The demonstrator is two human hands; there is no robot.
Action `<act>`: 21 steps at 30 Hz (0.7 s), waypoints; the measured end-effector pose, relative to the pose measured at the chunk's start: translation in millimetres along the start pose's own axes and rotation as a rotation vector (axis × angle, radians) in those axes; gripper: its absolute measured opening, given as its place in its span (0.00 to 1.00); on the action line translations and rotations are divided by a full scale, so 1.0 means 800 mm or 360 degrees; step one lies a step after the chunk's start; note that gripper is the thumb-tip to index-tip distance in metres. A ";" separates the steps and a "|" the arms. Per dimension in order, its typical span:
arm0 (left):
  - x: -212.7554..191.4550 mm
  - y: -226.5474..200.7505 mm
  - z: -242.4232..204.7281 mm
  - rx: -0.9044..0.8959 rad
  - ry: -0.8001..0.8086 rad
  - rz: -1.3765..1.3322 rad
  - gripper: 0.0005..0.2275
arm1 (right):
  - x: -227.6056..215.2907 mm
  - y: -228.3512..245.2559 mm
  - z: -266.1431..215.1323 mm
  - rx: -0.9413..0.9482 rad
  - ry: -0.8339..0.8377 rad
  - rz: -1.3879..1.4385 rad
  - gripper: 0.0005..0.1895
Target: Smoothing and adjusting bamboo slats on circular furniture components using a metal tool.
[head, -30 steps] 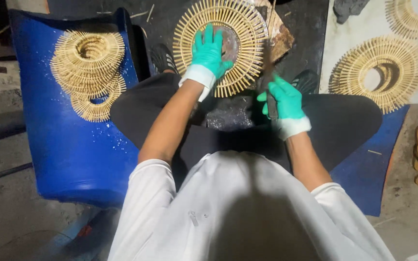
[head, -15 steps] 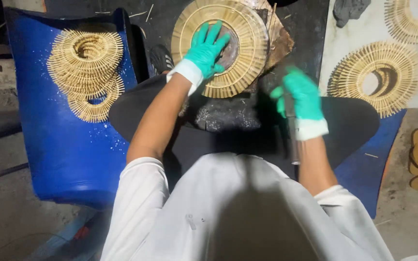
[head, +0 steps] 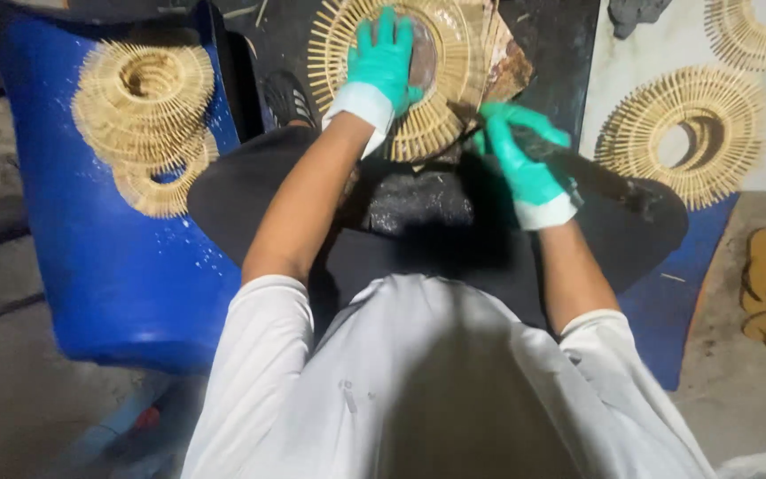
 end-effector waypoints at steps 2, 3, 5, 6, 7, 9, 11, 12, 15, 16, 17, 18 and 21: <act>-0.017 0.005 0.017 0.0109 -0.0080 0.0094 0.48 | 0.002 -0.004 0.017 -0.0001 0.0011 -0.0199 0.10; -0.011 0.002 0.014 0.0200 -0.0067 0.0126 0.48 | 0.005 -0.006 0.009 -0.0028 0.0056 -0.0072 0.11; -0.009 -0.005 0.008 0.0304 -0.0044 0.0155 0.47 | 0.007 -0.001 -0.002 -0.0049 0.0085 0.0055 0.12; -0.012 -0.012 0.004 0.0375 -0.0001 0.0227 0.46 | 0.004 0.012 -0.005 -0.0088 0.0049 -0.0168 0.11; -0.023 -0.017 0.005 0.0438 0.0019 0.0307 0.44 | 0.004 0.028 0.000 -0.0148 0.0022 -0.0394 0.11; 0.017 0.000 0.035 0.0552 -0.0135 0.0353 0.38 | 0.004 0.018 0.001 -0.0081 0.0054 -0.0155 0.12; 0.015 -0.007 0.024 0.0651 -0.0258 0.0384 0.31 | 0.006 -0.002 -0.006 0.0024 0.0093 0.0091 0.13; 0.003 -0.020 0.006 0.0595 -0.0101 0.0439 0.35 | 0.006 -0.007 -0.013 -0.0030 0.0113 0.0051 0.13; -0.017 -0.033 0.008 0.0561 0.0091 0.0467 0.37 | -0.005 -0.022 -0.005 -0.0058 0.0088 -0.0083 0.12; -0.013 -0.031 0.012 0.0575 0.0168 0.0417 0.35 | -0.010 -0.032 -0.001 0.0017 0.0045 -0.0170 0.11; -0.019 -0.038 0.000 0.0570 0.0184 0.0411 0.35 | -0.009 -0.038 -0.010 0.0033 0.0048 -0.0164 0.11; -0.022 -0.042 -0.010 0.0507 0.0245 0.0449 0.37 | -0.006 -0.041 -0.019 -0.0055 0.0102 -0.0022 0.12; -0.027 -0.046 -0.009 0.0359 0.0304 0.0377 0.36 | -0.017 -0.058 -0.012 -0.0156 0.0174 -0.0017 0.12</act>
Point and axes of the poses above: each hand's wrist, its own z-axis towards the middle knuckle, its own x-axis out of the palm, y = z × x, the point moved 7 cm from there along z, towards the middle knuckle, and after that the axes turned 11 degrees about y, right-handed, at the moved point
